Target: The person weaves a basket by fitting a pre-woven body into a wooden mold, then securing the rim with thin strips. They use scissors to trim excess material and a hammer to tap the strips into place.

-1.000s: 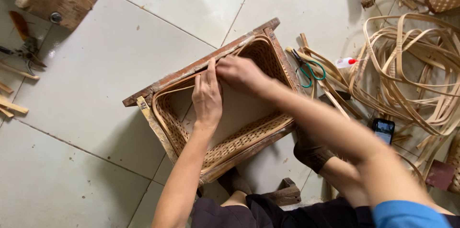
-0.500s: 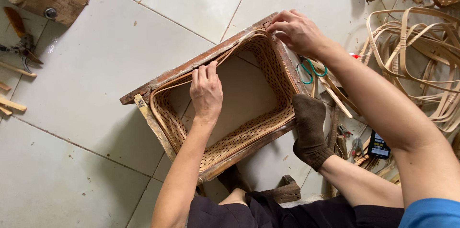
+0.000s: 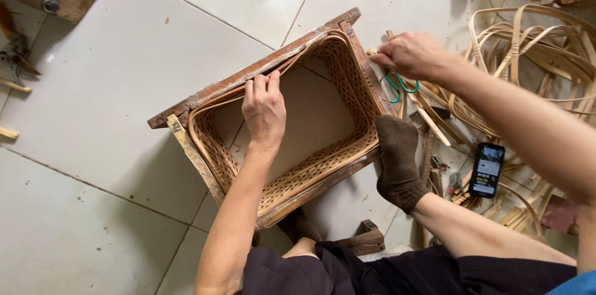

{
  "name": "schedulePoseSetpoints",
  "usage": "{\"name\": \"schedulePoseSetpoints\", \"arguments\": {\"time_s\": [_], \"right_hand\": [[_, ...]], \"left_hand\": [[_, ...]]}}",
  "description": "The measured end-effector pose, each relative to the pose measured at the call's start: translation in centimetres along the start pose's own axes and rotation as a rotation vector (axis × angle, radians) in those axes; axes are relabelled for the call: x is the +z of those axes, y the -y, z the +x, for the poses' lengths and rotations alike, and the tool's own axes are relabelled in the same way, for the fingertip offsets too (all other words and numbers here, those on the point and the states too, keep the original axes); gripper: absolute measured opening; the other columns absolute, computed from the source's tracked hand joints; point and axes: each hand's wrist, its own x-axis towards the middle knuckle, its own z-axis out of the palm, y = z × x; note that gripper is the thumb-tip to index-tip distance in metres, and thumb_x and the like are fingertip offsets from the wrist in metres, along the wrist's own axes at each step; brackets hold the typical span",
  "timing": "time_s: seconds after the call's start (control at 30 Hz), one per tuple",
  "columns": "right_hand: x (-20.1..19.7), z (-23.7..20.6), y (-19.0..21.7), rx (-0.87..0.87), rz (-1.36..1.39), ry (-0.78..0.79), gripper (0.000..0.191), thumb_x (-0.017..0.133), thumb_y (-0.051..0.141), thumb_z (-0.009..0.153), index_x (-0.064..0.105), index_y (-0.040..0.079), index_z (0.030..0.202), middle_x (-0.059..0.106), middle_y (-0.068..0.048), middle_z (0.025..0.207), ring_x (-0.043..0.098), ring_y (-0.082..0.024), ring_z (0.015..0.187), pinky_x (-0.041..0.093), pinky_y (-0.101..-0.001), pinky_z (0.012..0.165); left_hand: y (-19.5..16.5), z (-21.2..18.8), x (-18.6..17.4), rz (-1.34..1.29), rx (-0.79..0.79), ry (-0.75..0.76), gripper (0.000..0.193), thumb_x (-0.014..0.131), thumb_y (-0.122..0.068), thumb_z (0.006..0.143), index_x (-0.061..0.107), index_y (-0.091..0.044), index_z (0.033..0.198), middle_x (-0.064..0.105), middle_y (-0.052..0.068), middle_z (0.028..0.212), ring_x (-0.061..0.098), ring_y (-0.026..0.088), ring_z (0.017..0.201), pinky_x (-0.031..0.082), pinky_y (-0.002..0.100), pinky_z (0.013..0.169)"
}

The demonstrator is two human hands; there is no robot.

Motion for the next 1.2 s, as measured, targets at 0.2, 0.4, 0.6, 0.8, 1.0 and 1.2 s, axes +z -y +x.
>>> {"name": "schedulePoseSetpoints", "arguments": {"time_s": [0.2, 0.4, 0.6, 0.8, 1.0, 1.2], "right_hand": [[2.8, 0.2, 5.4, 0.092, 0.384, -0.177, 0.034, 0.072, 0.014, 0.087, 0.051, 0.001, 0.110, 0.067, -0.016, 0.091, 0.067, -0.027, 0.079, 0.059, -0.0416, 0.076], [5.7, 0.8, 7.4, 0.206, 0.205, -0.451, 0.037, 0.074, 0.004, 0.080, 0.049, -0.002, 0.107, 0.064, -0.018, 0.092, 0.065, -0.032, 0.081, 0.058, -0.0423, 0.068], [6.6, 1.8, 8.5, 0.328, 0.184, -0.347, 0.039, 0.052, -0.011, 0.095, 0.045, -0.009, 0.133, 0.062, -0.020, 0.107, 0.070, -0.024, 0.072, 0.061, -0.0335, 0.054], [7.1, -6.8, 7.9, -0.266, -0.526, -0.558, 0.062, 0.047, 0.045, 0.088, 0.058, -0.002, 0.126, 0.063, -0.024, 0.124, 0.064, -0.034, 0.114, 0.039, -0.0504, 0.106], [10.0, -12.5, 8.9, -0.495, -0.749, -0.157, 0.038, 0.055, 0.031, 0.095, 0.067, -0.003, 0.107, 0.066, -0.017, 0.104, 0.064, -0.035, 0.112, 0.026, -0.0537, 0.122], [12.3, -12.2, 8.7, -0.514, -0.696, -0.401, 0.028, 0.055, 0.020, 0.093, 0.067, -0.002, 0.104, 0.069, -0.013, 0.092, 0.069, -0.029, 0.096, 0.036, -0.0529, 0.115]], "left_hand": [[0.2, 0.2, 0.5, 0.050, 0.019, -0.030, 0.026, 0.069, -0.001, 0.093, 0.076, -0.008, 0.117, 0.070, 0.010, 0.099, 0.068, 0.022, 0.092, 0.063, 0.029, 0.077], [0.0, 0.4, 1.0, 0.028, 0.002, -0.004, 0.018, 0.071, -0.001, 0.097, 0.076, -0.007, 0.113, 0.071, 0.012, 0.096, 0.069, 0.023, 0.088, 0.062, 0.028, 0.071], [0.4, 0.4, 1.4, 0.056, 0.032, -0.075, 0.021, 0.069, 0.002, 0.095, 0.075, -0.008, 0.113, 0.073, 0.014, 0.101, 0.071, 0.022, 0.087, 0.063, 0.026, 0.069], [0.6, 0.4, 1.4, 0.081, 0.059, -0.106, 0.017, 0.072, -0.001, 0.095, 0.075, -0.010, 0.110, 0.072, 0.012, 0.100, 0.072, 0.023, 0.092, 0.064, 0.027, 0.075], [0.4, 0.3, 0.6, 0.094, 0.042, -0.026, 0.021, 0.072, 0.001, 0.092, 0.075, -0.009, 0.110, 0.072, 0.010, 0.101, 0.071, 0.022, 0.094, 0.064, 0.026, 0.077], [0.4, 0.4, 0.6, 0.106, 0.053, -0.037, 0.019, 0.073, 0.001, 0.093, 0.074, -0.007, 0.109, 0.070, 0.010, 0.100, 0.070, 0.022, 0.094, 0.064, 0.025, 0.077]]}}
